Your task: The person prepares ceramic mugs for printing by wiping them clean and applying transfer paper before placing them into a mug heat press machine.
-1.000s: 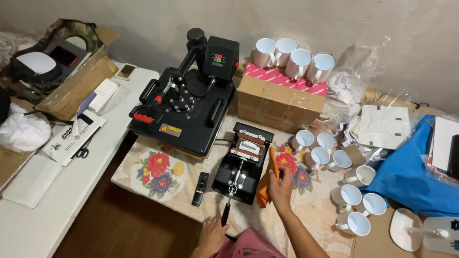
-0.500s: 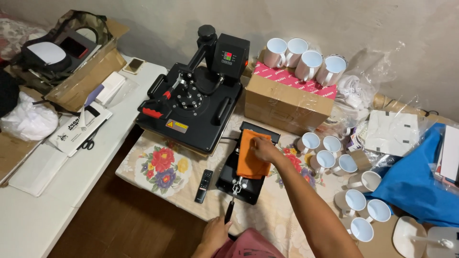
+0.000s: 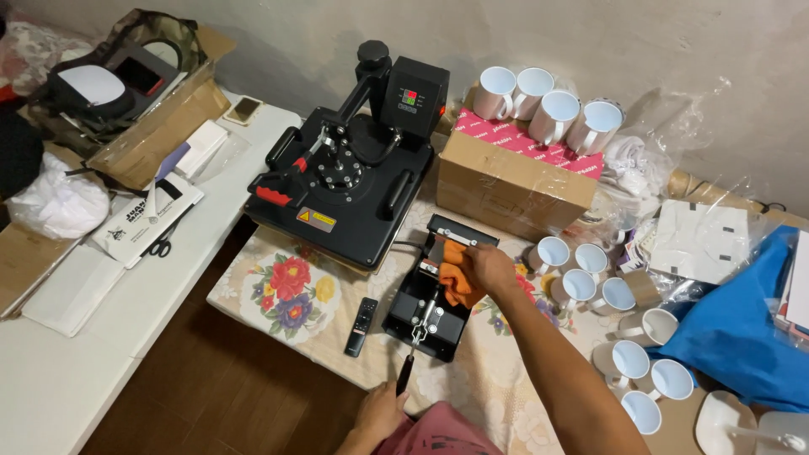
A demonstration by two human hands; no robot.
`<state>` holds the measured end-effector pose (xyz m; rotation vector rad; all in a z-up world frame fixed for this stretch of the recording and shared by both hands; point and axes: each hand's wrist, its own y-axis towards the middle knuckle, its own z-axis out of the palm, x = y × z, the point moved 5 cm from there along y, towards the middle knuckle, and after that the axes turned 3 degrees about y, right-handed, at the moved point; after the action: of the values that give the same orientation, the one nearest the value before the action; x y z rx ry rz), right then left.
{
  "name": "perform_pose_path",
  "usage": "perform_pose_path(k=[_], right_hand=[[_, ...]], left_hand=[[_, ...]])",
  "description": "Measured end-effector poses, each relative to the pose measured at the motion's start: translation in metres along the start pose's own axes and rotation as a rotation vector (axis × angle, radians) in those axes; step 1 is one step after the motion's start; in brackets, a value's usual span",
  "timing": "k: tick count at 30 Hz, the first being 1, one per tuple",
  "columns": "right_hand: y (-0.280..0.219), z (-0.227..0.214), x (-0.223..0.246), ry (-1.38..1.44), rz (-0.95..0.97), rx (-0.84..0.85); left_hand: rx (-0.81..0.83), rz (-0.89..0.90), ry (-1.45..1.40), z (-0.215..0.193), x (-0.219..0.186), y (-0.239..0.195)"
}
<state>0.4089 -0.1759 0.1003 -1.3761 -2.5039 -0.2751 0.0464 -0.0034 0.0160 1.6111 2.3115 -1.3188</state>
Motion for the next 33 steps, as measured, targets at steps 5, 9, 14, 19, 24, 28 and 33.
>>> perform_pose_path(k=[5,9,14,19,24,28,33], right_hand=[[-0.081,-0.013,-0.047,0.174,0.092,-0.161],[-0.171,0.005,-0.093,0.448,0.245,-0.432],[-0.261,0.072,-0.128,0.584,0.489,-0.493],[-0.303,0.079,-0.121,0.673,0.708,-0.459],[-0.33,0.081,-0.114,0.687,0.808,-0.484],[-0.349,0.088,-0.109,0.747,0.802,-0.541],[-0.352,0.087,-0.102,0.713,0.87,-0.53]], left_hand=[[0.014,-0.007,0.008,0.007,0.004,0.005],[0.015,0.021,0.065,-0.001,-0.001,0.01],[0.079,0.014,0.262,0.011,0.011,0.033],[0.295,-0.051,0.575,-0.01,-0.026,0.024],[0.377,0.231,0.584,-0.025,-0.116,0.0],[0.247,0.532,0.325,-0.036,-0.211,0.0],[-0.059,0.921,0.389,-0.008,-0.285,0.073]])
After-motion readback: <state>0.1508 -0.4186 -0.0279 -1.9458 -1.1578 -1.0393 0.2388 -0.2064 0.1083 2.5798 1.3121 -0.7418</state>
